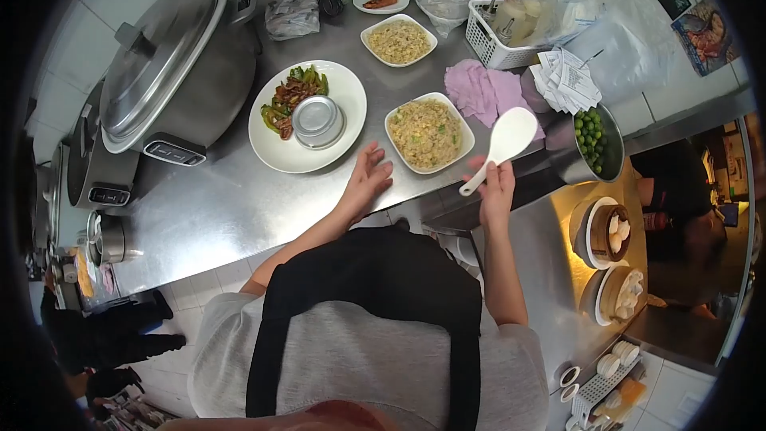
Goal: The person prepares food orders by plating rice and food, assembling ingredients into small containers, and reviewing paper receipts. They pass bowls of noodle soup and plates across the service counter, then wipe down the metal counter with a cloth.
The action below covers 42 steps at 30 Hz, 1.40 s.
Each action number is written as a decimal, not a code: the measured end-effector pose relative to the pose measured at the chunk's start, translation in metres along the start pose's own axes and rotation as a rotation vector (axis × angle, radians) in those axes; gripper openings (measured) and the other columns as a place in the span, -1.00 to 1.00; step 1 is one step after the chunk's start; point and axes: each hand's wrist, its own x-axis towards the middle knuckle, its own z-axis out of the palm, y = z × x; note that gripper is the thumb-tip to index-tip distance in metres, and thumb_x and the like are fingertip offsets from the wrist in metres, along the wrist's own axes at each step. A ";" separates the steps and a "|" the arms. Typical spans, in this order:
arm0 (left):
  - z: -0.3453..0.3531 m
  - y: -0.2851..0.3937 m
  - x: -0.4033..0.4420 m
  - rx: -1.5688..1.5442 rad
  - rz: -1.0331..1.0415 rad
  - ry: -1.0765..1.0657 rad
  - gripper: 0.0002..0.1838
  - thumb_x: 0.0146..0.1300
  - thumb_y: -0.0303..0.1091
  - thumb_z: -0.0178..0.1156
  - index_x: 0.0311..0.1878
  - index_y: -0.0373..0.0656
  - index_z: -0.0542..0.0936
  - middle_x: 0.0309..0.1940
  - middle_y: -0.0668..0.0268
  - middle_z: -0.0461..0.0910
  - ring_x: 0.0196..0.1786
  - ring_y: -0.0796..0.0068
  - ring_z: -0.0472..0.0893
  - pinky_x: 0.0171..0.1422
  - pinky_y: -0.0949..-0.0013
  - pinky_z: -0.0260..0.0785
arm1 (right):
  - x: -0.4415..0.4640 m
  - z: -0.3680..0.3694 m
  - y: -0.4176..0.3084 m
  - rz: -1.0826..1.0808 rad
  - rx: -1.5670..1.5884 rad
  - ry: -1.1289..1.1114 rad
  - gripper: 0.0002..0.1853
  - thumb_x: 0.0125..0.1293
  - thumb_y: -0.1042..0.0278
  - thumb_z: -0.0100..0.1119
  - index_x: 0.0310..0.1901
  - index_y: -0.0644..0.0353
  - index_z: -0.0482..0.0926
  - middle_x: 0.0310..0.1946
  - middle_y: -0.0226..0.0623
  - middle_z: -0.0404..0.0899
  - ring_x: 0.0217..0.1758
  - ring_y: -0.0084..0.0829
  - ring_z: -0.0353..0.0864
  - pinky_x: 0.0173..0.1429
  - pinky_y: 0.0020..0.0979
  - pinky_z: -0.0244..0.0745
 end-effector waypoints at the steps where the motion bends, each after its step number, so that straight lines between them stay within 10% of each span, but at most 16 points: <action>1: 0.002 -0.007 0.006 -0.209 -0.224 0.000 -0.26 0.15 -0.47 0.05 0.31 -0.06 -0.14 0.20 0.12 0.09 0.06 0.35 0.37 -0.01 0.35 0.37 | 0.010 -0.007 0.006 0.003 -0.001 -0.006 -0.77 0.34 0.37 -0.24 -0.07 0.30 0.28 -0.26 -0.16 0.46 -0.19 -0.35 0.52 -0.17 -0.32 0.54; 8: 0.016 -0.012 0.057 -0.323 -0.409 0.019 -0.19 0.19 -0.54 -0.08 0.34 0.13 -0.34 -0.10 0.23 0.38 -0.28 0.50 0.51 -0.19 0.49 0.43 | 0.083 -0.006 0.037 0.086 -0.040 -0.033 -0.70 0.33 0.38 -0.21 0.05 0.30 0.24 -0.11 -0.19 0.43 -0.09 -0.42 0.49 -0.13 -0.39 0.53; 14: 0.005 0.001 0.076 -0.253 -0.388 0.034 -0.14 0.14 -0.48 0.04 0.34 -0.01 -0.33 0.15 0.09 0.19 0.04 0.35 0.41 0.05 0.34 0.34 | 0.173 -0.007 0.035 -0.169 -0.461 -0.243 -0.80 0.25 0.48 -0.11 -0.12 0.31 0.41 -0.39 -0.38 0.48 -0.37 -0.57 0.45 -0.40 -0.52 0.37; 17: -0.003 0.031 0.069 0.105 -0.076 0.123 -0.20 0.15 -0.42 0.03 0.34 -0.20 -0.24 0.35 0.10 -0.20 0.39 0.27 -0.13 0.37 0.26 -0.19 | 0.175 -0.011 0.011 -0.259 -0.632 -0.222 -0.79 0.18 0.48 -0.04 -0.14 0.27 0.44 -0.57 -0.31 0.46 -0.49 -0.50 0.44 -0.44 -0.47 0.30; 24: -0.017 0.008 0.153 0.351 -0.030 0.141 -0.28 0.13 -0.33 0.05 0.28 -0.38 -0.04 0.29 -0.05 -0.04 0.36 0.19 -0.03 0.38 0.38 -0.21 | 0.161 -0.002 -0.050 -0.242 -1.232 -0.269 -0.67 0.08 0.50 0.01 -0.05 0.14 0.43 -0.55 -0.06 0.49 -0.51 -0.27 0.50 -0.37 -0.38 0.35; 35: -0.007 -0.017 0.168 0.231 -0.030 0.184 -0.40 0.19 -0.28 -0.03 0.25 -0.36 0.09 0.25 -0.04 0.10 0.32 0.18 0.07 0.37 0.38 -0.15 | 0.137 0.007 -0.005 -0.067 -0.871 -0.289 -0.65 0.05 0.56 0.02 -0.05 0.23 0.45 -0.52 -0.11 0.51 -0.48 -0.36 0.50 -0.31 -0.43 0.37; 42: -0.006 -0.012 0.168 0.305 0.026 0.160 -0.42 0.23 -0.24 -0.09 0.24 -0.36 0.10 0.26 -0.03 0.06 0.34 0.17 0.04 0.38 0.36 -0.18 | 0.144 -0.003 0.017 0.092 -0.524 -0.434 -0.62 0.08 0.62 -0.01 0.00 0.29 0.43 -0.62 -0.49 0.41 -0.59 -0.73 0.32 -0.51 -0.67 0.21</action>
